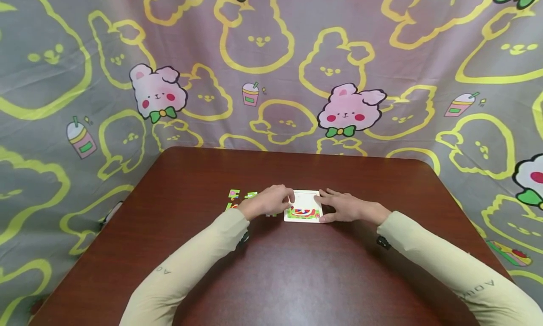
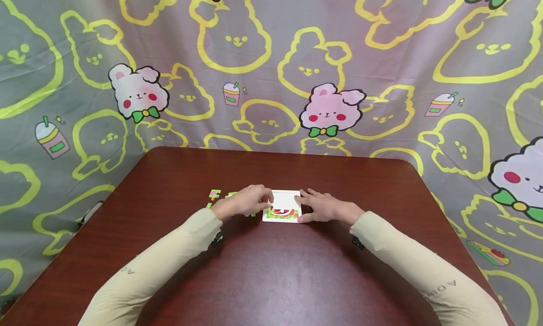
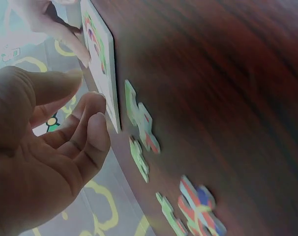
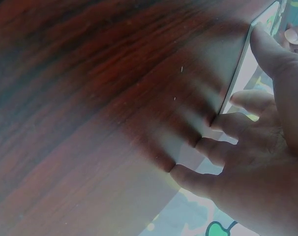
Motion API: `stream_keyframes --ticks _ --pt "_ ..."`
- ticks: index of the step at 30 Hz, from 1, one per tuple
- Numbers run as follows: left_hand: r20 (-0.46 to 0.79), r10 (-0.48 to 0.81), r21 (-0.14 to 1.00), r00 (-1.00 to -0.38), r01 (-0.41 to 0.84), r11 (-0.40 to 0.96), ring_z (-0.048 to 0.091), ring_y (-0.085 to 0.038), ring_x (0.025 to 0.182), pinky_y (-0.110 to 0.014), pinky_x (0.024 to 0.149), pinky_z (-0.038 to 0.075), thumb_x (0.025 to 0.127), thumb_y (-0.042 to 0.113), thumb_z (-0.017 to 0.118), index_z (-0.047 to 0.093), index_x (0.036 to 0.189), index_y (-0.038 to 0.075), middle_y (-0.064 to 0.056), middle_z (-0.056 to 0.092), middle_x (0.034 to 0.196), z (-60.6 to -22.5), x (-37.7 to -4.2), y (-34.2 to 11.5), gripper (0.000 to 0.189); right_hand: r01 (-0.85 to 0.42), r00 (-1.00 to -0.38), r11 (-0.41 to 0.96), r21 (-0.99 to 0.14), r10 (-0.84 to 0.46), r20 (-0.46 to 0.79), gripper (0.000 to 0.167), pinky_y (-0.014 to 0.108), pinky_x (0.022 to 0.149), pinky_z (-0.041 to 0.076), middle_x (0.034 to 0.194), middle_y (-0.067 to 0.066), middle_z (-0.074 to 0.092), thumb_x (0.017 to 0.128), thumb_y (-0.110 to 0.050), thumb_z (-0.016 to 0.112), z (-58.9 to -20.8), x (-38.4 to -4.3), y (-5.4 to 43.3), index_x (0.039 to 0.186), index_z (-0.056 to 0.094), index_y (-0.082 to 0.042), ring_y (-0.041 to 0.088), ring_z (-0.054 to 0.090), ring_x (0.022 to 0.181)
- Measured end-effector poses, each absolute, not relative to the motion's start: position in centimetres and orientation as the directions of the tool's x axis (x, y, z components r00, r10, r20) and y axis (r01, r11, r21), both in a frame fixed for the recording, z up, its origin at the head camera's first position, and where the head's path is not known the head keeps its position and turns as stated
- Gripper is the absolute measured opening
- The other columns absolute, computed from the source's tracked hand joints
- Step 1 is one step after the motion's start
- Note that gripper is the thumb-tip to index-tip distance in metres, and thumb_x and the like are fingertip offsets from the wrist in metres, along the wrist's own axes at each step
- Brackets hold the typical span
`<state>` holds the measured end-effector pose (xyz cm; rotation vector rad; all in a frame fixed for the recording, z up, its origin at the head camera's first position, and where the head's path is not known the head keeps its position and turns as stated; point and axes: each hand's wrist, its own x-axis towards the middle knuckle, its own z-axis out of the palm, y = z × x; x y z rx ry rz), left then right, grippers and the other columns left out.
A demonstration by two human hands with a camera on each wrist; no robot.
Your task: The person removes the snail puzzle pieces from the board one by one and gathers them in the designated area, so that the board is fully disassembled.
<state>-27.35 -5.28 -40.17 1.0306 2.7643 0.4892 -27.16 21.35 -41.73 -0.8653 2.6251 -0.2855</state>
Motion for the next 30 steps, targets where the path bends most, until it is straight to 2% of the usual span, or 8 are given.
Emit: stream_keyframes --ticks 4,15,24,30 --pt "-0.034 0.646 0.355 -0.763 0.594 0.721 0.062 -0.017 0.093 -0.032 0.082 0.051 0.094 0.016 0.064 0.068 0.107 0.011 -0.005 0.067 0.099 -40.2 -27.3 -4.5 0.014 -0.531 -0.749 0.794 -0.297 -0.604 -0.274 0.081 0.068 0.110 0.025 0.161 0.020 0.021 0.089 -0.056 0.062 -41.6 -27.1 21.3 0.152 0.034 -0.015 0.046 0.015 0.148" --pt "-0.073 0.619 0.277 -0.782 0.581 0.766 0.056 -0.013 0.078 -0.029 0.069 0.047 0.092 0.018 0.064 0.069 0.100 0.012 0.001 0.061 0.083 -40.1 -27.1 -3.2 0.011 -0.535 -0.750 0.792 -0.293 -0.605 -0.266 0.080 0.067 0.110 0.026 0.161 0.020 0.022 0.089 -0.056 0.062 -41.9 -27.1 21.4 0.152 0.035 -0.015 0.046 0.016 0.148" --pt "-0.128 0.590 0.282 -0.797 0.541 0.793 0.058 -0.014 0.083 -0.030 0.075 0.049 0.091 0.014 0.060 0.071 0.094 0.013 0.000 0.068 0.093 -40.0 -27.4 -2.7 0.011 -0.547 -0.746 0.784 -0.293 -0.615 -0.256 0.079 0.071 0.107 0.026 0.160 0.022 0.022 0.090 -0.055 0.061 -41.8 -27.0 21.3 0.152 0.035 -0.013 0.048 0.016 0.147" --pt "-0.166 0.567 0.325 -0.807 0.498 0.804 0.058 -0.013 0.082 -0.026 0.077 0.048 0.089 0.017 0.063 0.072 0.090 0.013 0.001 0.068 0.091 -40.2 -27.8 -2.8 0.010 -0.555 -0.739 0.779 -0.292 -0.623 -0.257 0.079 0.072 0.106 0.025 0.160 0.022 0.022 0.091 -0.055 0.059 -41.8 -27.0 21.3 0.152 0.034 -0.012 0.049 0.016 0.147"
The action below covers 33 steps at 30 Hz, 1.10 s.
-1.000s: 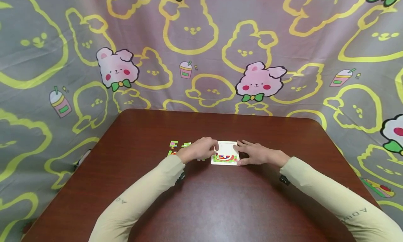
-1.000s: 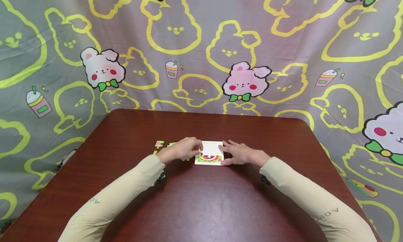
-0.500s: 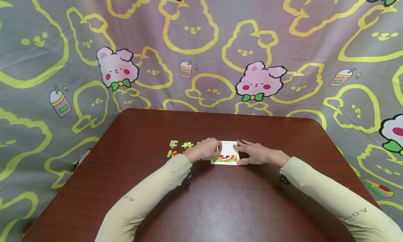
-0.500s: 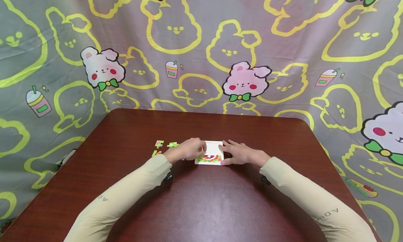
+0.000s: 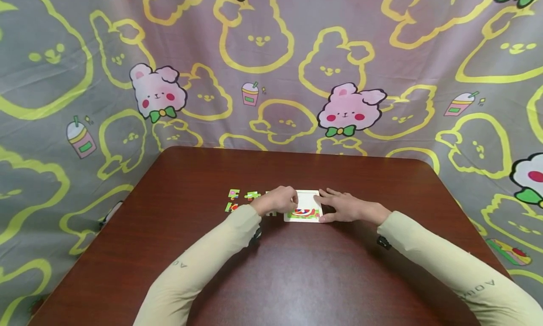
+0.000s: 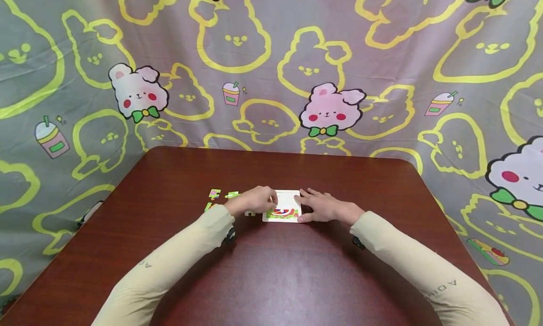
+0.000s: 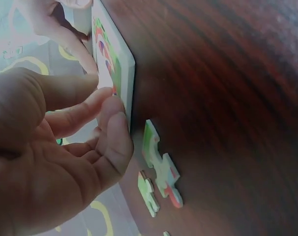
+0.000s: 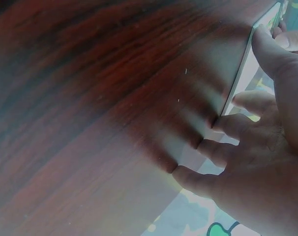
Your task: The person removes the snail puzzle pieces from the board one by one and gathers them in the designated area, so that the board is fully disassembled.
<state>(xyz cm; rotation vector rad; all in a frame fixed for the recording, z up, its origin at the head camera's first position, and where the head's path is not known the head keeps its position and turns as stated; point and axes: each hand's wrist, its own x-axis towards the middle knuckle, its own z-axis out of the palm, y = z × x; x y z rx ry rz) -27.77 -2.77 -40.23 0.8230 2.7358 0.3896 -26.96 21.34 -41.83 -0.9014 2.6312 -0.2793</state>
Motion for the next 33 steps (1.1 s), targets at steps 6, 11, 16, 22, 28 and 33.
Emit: stream_keyframes --ticks 6,11,16,22,28,33 --pt "-0.192 0.540 0.352 -0.820 0.456 0.817 0.058 -0.011 0.078 -0.024 0.072 0.047 0.089 0.023 0.068 0.072 0.082 0.013 0.004 0.067 0.082 -40.2 -27.8 -2.9 0.013 -0.558 -0.730 0.775 -0.296 -0.628 -0.270 0.078 0.072 0.106 0.025 0.161 0.023 0.019 0.092 -0.055 0.059 -41.8 -27.0 21.3 0.153 0.033 -0.014 0.049 0.014 0.147" --pt "-0.177 0.514 0.367 -0.839 0.428 0.826 0.054 -0.009 0.065 -0.021 0.060 0.043 0.086 0.025 0.072 0.067 0.069 0.015 0.008 0.058 0.066 -40.4 -27.6 -2.7 0.021 -0.563 -0.727 0.775 -0.288 -0.630 -0.273 0.075 0.072 0.106 0.025 0.160 0.023 0.020 0.092 -0.054 0.059 -41.7 -27.1 21.3 0.153 0.035 -0.017 0.049 0.015 0.147" --pt "-0.196 0.474 0.353 -0.859 0.389 0.851 0.049 -0.010 0.053 -0.023 0.051 0.040 0.084 0.028 0.073 0.055 0.058 0.016 0.006 0.051 0.057 -40.4 -27.3 -1.9 0.034 -0.566 -0.726 0.774 -0.285 -0.632 -0.272 0.075 0.073 0.105 0.026 0.160 0.025 0.021 0.092 -0.054 0.059 -41.7 -27.1 21.3 0.152 0.035 -0.017 0.050 0.015 0.147" --pt "-0.223 0.440 0.317 -0.870 0.362 0.877 0.049 -0.013 0.058 -0.027 0.055 0.041 0.085 0.032 0.072 0.055 0.061 0.016 0.005 0.051 0.062 -40.5 -27.6 -1.4 0.034 -0.565 -0.727 0.772 -0.291 -0.632 -0.267 0.075 0.073 0.105 0.025 0.159 0.025 0.022 0.092 -0.054 0.059 -41.9 -27.1 21.4 0.152 0.036 -0.017 0.050 0.015 0.147" --pt "-0.219 0.535 0.373 -0.816 0.436 0.819 0.049 -0.009 0.063 -0.022 0.059 0.040 0.087 0.024 0.070 0.065 0.073 0.016 0.007 0.055 0.068 -40.7 -27.8 -2.1 0.017 -0.544 -0.734 0.785 -0.298 -0.617 -0.285 0.076 0.072 0.107 0.023 0.161 0.023 0.019 0.091 -0.056 0.058 -42.1 -27.0 21.4 0.153 0.034 -0.019 0.048 0.012 0.148" --pt "-0.175 0.607 0.387 -0.775 0.512 0.767 0.057 -0.012 0.078 -0.024 0.071 0.045 0.087 0.016 0.069 0.075 0.089 0.016 0.003 0.068 0.081 -40.5 -28.0 -2.8 0.007 -0.553 -0.736 0.782 -0.288 -0.620 -0.272 0.075 0.073 0.106 0.024 0.161 0.022 0.020 0.091 -0.056 0.058 -42.1 -27.1 21.4 0.153 0.035 -0.019 0.048 0.013 0.148"
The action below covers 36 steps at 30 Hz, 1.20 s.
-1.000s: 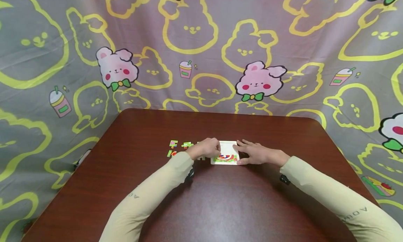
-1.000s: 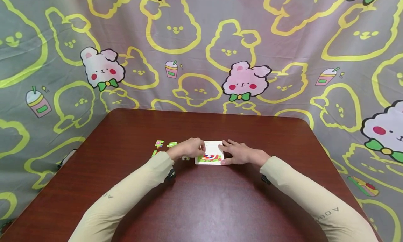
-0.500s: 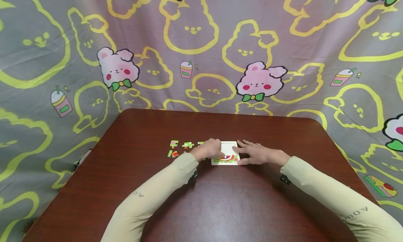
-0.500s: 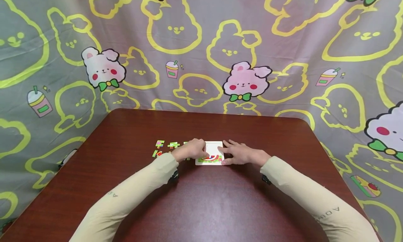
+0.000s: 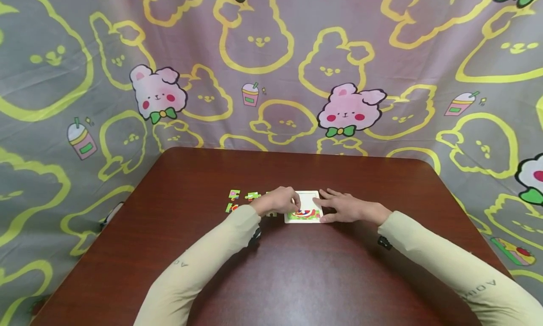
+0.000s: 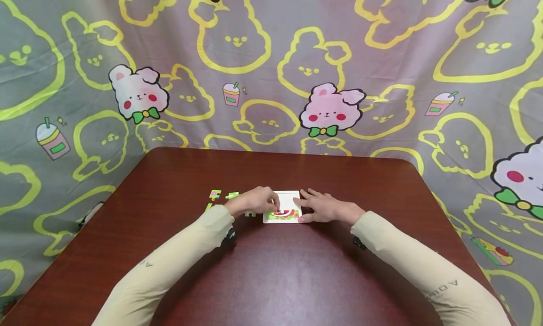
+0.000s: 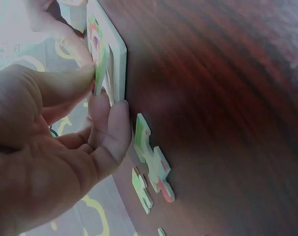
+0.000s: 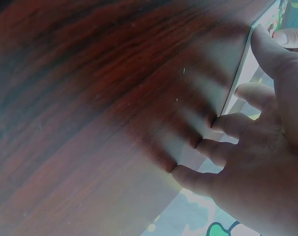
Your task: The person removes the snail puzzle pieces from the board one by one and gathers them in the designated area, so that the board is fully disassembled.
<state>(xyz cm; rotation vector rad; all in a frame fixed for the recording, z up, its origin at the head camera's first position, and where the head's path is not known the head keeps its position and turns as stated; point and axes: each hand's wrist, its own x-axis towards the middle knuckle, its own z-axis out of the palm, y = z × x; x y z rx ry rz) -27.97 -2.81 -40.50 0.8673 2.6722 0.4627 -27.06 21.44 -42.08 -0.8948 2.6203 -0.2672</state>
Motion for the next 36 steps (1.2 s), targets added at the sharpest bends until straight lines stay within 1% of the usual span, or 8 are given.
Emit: stream_keyframes --ticks 7,13,22,25,30,32,36 --pt "-0.147 0.655 0.405 -0.741 0.559 0.724 0.062 -0.011 0.084 -0.026 0.079 0.049 0.089 0.014 0.067 0.076 0.092 0.013 0.000 0.073 0.088 -40.4 -27.9 -3.3 0.009 -0.549 -0.730 0.778 -0.304 -0.624 -0.278 0.075 0.073 0.106 0.023 0.161 0.022 0.019 0.091 -0.056 0.058 -41.9 -27.0 21.4 0.153 0.034 -0.020 0.049 0.012 0.148" --pt "-0.143 0.668 0.418 -0.730 0.568 0.709 0.061 -0.010 0.086 -0.027 0.082 0.049 0.092 0.013 0.065 0.076 0.096 0.014 0.002 0.072 0.092 -40.2 -28.0 -3.6 0.012 -0.557 -0.731 0.775 -0.299 -0.628 -0.267 0.076 0.073 0.105 0.023 0.160 0.023 0.020 0.091 -0.057 0.057 -42.1 -27.0 21.5 0.153 0.035 -0.018 0.049 0.013 0.147" --pt "-0.132 0.674 0.470 -0.727 0.553 0.688 0.057 -0.011 0.084 -0.026 0.078 0.046 0.096 0.012 0.061 0.073 0.100 0.012 0.000 0.070 0.094 -38.9 -28.2 -4.5 0.013 -0.548 -0.736 0.784 -0.292 -0.618 -0.277 0.076 0.072 0.106 0.024 0.161 0.023 0.020 0.091 -0.056 0.059 -41.9 -27.0 21.4 0.153 0.035 -0.018 0.049 0.013 0.148" --pt "-0.129 0.669 0.484 -0.732 0.543 0.687 0.055 -0.011 0.083 -0.025 0.077 0.045 0.096 0.013 0.061 0.072 0.100 0.013 0.001 0.069 0.094 -38.6 -28.3 -5.0 0.012 -0.548 -0.739 0.787 -0.284 -0.615 -0.276 0.076 0.072 0.107 0.024 0.161 0.022 0.021 0.091 -0.056 0.059 -41.8 -27.1 21.3 0.152 0.035 -0.019 0.049 0.013 0.148" --pt "-0.148 0.666 0.501 -0.731 0.525 0.688 0.054 -0.010 0.077 -0.024 0.070 0.043 0.097 0.014 0.060 0.071 0.100 0.013 0.002 0.068 0.091 -38.3 -28.2 -6.2 0.012 -0.548 -0.740 0.790 -0.275 -0.611 -0.281 0.075 0.071 0.107 0.024 0.161 0.022 0.020 0.091 -0.056 0.058 -41.8 -27.1 21.4 0.152 0.035 -0.019 0.048 0.013 0.148" --pt "-0.162 0.661 0.512 -0.732 0.511 0.691 0.055 -0.010 0.077 -0.024 0.070 0.044 0.097 0.014 0.059 0.071 0.102 0.011 0.001 0.068 0.092 -38.1 -28.1 -6.8 0.012 -0.549 -0.738 0.788 -0.278 -0.613 -0.282 0.075 0.071 0.107 0.024 0.161 0.021 0.020 0.091 -0.056 0.058 -41.8 -27.0 21.4 0.153 0.035 -0.019 0.048 0.013 0.148" --pt "-0.195 0.648 0.525 -0.737 0.479 0.704 0.058 -0.011 0.080 -0.027 0.074 0.047 0.097 0.012 0.059 0.070 0.102 0.010 -0.001 0.069 0.097 -37.4 -28.0 -8.0 0.013 -0.546 -0.734 0.786 -0.290 -0.616 -0.287 0.075 0.071 0.108 0.022 0.161 0.021 0.019 0.092 -0.055 0.058 -41.8 -26.9 21.4 0.153 0.034 -0.019 0.047 0.012 0.149"
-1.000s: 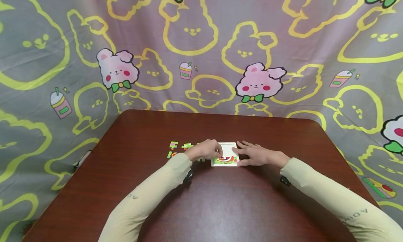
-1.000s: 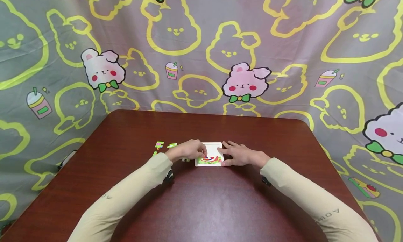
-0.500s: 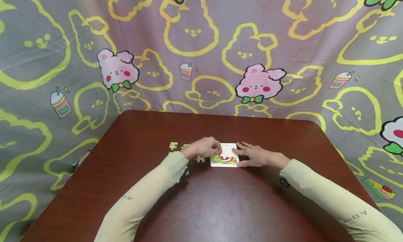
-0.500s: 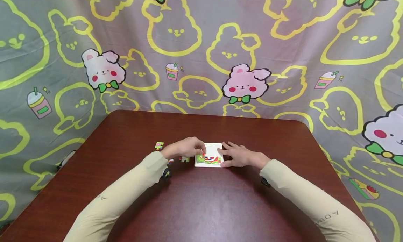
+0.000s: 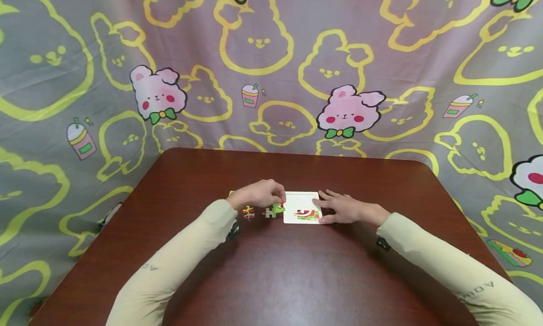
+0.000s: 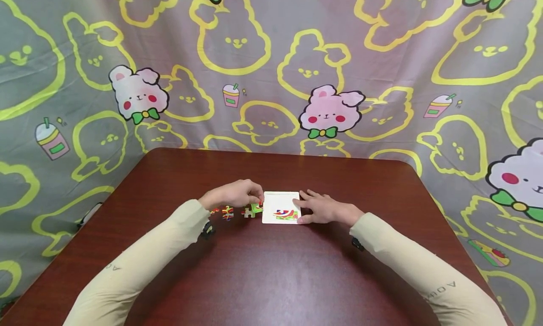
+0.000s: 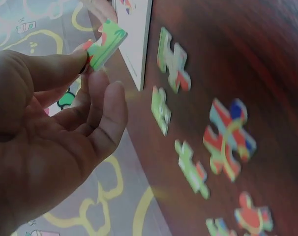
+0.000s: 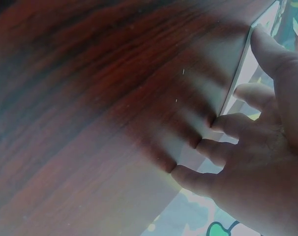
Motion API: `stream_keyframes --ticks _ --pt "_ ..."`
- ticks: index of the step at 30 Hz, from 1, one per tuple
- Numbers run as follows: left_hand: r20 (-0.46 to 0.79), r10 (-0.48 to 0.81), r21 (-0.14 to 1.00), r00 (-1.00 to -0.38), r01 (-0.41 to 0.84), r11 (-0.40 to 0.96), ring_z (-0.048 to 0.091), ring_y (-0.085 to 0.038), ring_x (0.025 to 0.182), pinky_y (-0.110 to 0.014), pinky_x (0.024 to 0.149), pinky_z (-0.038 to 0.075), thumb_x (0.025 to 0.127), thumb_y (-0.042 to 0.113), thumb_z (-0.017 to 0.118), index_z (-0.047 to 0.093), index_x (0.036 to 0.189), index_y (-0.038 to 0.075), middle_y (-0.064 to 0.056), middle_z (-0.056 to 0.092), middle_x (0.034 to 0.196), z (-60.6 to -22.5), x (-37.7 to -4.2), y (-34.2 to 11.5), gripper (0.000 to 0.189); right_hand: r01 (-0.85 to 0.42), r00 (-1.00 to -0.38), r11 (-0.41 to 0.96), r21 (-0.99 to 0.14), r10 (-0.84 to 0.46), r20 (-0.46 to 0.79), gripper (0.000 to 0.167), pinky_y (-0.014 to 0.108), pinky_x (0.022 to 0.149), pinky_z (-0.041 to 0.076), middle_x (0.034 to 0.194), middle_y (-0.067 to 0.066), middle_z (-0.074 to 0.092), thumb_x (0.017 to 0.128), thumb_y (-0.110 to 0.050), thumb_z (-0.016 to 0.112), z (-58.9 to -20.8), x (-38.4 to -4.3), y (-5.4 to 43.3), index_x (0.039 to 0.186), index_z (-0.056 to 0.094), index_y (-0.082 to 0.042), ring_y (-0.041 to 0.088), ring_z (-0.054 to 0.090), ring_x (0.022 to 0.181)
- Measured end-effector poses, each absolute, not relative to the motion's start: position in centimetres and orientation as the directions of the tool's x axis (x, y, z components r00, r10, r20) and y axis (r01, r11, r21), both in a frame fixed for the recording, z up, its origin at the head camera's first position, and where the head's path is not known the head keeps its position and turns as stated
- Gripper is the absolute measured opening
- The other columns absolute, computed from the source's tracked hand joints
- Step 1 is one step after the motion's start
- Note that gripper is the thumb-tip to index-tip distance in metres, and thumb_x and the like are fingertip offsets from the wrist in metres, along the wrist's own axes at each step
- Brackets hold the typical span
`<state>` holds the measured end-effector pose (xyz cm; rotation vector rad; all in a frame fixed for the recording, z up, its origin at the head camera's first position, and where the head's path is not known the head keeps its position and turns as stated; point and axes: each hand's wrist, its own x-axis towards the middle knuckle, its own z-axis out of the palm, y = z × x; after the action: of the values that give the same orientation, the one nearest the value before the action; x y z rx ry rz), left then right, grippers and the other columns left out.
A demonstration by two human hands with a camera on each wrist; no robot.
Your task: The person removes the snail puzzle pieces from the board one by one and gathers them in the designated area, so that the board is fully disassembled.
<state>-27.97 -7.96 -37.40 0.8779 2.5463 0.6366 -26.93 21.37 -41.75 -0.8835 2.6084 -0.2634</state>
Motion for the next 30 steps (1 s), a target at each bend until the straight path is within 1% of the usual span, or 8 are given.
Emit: stream_keyframes --ticks 3,6,9,13,16,19,26,30 --pt "-0.205 0.637 0.503 -0.743 0.479 0.720 0.056 -0.012 0.079 -0.027 0.073 0.046 0.097 0.013 0.059 0.070 0.100 0.013 0.001 0.068 0.094 -37.1 -28.0 -8.7 0.011 -0.547 -0.735 0.786 -0.288 -0.615 -0.284 0.075 0.072 0.107 0.022 0.161 0.022 0.019 0.092 -0.055 0.058 -41.7 -27.0 21.5 0.153 0.033 -0.018 0.047 0.012 0.148" --pt "-0.225 0.626 0.474 -0.747 0.477 0.740 0.052 -0.011 0.071 -0.025 0.065 0.043 0.097 0.014 0.060 0.070 0.099 0.014 0.001 0.065 0.088 -37.0 -28.1 -9.4 0.010 -0.552 -0.736 0.784 -0.284 -0.618 -0.277 0.075 0.072 0.107 0.023 0.161 0.022 0.020 0.092 -0.055 0.058 -41.8 -27.0 21.6 0.153 0.034 -0.018 0.048 0.013 0.148" --pt "-0.263 0.614 0.479 -0.744 0.452 0.753 0.050 -0.010 0.060 -0.024 0.055 0.040 0.097 0.013 0.060 0.070 0.100 0.012 0.000 0.066 0.086 -37.1 -28.0 -10.2 0.010 -0.559 -0.733 0.778 -0.286 -0.625 -0.268 0.075 0.072 0.106 0.024 0.161 0.022 0.020 0.092 -0.055 0.058 -41.8 -27.0 21.6 0.153 0.034 -0.017 0.048 0.013 0.148" --pt "-0.297 0.598 0.509 -0.745 0.407 0.759 0.060 -0.015 0.059 -0.022 0.050 0.044 0.096 0.011 0.061 0.068 0.098 0.009 -0.002 0.070 0.087 -37.5 -27.8 -11.3 0.008 -0.562 -0.731 0.775 -0.290 -0.629 -0.264 0.075 0.072 0.107 0.024 0.161 0.022 0.020 0.092 -0.055 0.058 -41.9 -26.9 21.5 0.153 0.035 -0.017 0.048 0.013 0.148" --pt "-0.305 0.581 0.525 -0.754 0.376 0.763 0.070 -0.020 0.066 -0.027 0.054 0.053 0.096 0.009 0.061 0.067 0.097 0.008 -0.006 0.071 0.085 -37.8 -27.5 -12.0 0.006 -0.556 -0.733 0.778 -0.291 -0.625 -0.269 0.076 0.072 0.107 0.023 0.161 0.021 0.020 0.091 -0.055 0.059 -42.0 -26.9 21.5 0.153 0.034 -0.018 0.048 0.013 0.148" --pt "-0.314 0.563 0.538 -0.764 0.346 0.769 0.072 -0.021 0.065 -0.033 0.058 0.057 0.097 0.009 0.060 0.066 0.098 0.007 -0.008 0.071 0.081 -38.0 -27.2 -12.6 0.007 -0.555 -0.736 0.780 -0.288 -0.622 -0.267 0.076 0.072 0.107 0.022 0.162 0.020 0.019 0.091 -0.056 0.059 -42.0 -26.8 21.6 0.153 0.034 -0.018 0.047 0.013 0.148" --pt "-0.339 0.550 0.564 -0.763 0.302 0.768 0.070 -0.021 0.067 -0.038 0.062 0.058 0.097 0.009 0.060 0.065 0.101 0.009 -0.008 0.070 0.080 -38.0 -26.7 -14.1 0.007 -0.553 -0.739 0.781 -0.289 -0.620 -0.263 0.076 0.072 0.107 0.022 0.162 0.020 0.019 0.091 -0.057 0.058 -41.8 -26.6 21.6 0.153 0.034 -0.018 0.047 0.013 0.149" --pt "-0.329 0.569 0.569 -0.754 0.322 0.756 0.069 -0.021 0.068 -0.037 0.062 0.058 0.096 0.008 0.061 0.066 0.103 0.009 -0.007 0.070 0.081 -38.0 -26.5 -14.8 0.009 -0.550 -0.740 0.784 -0.289 -0.618 -0.267 0.076 0.072 0.108 0.021 0.162 0.020 0.019 0.092 -0.056 0.058 -41.8 -26.7 21.5 0.153 0.034 -0.018 0.047 0.012 0.149"
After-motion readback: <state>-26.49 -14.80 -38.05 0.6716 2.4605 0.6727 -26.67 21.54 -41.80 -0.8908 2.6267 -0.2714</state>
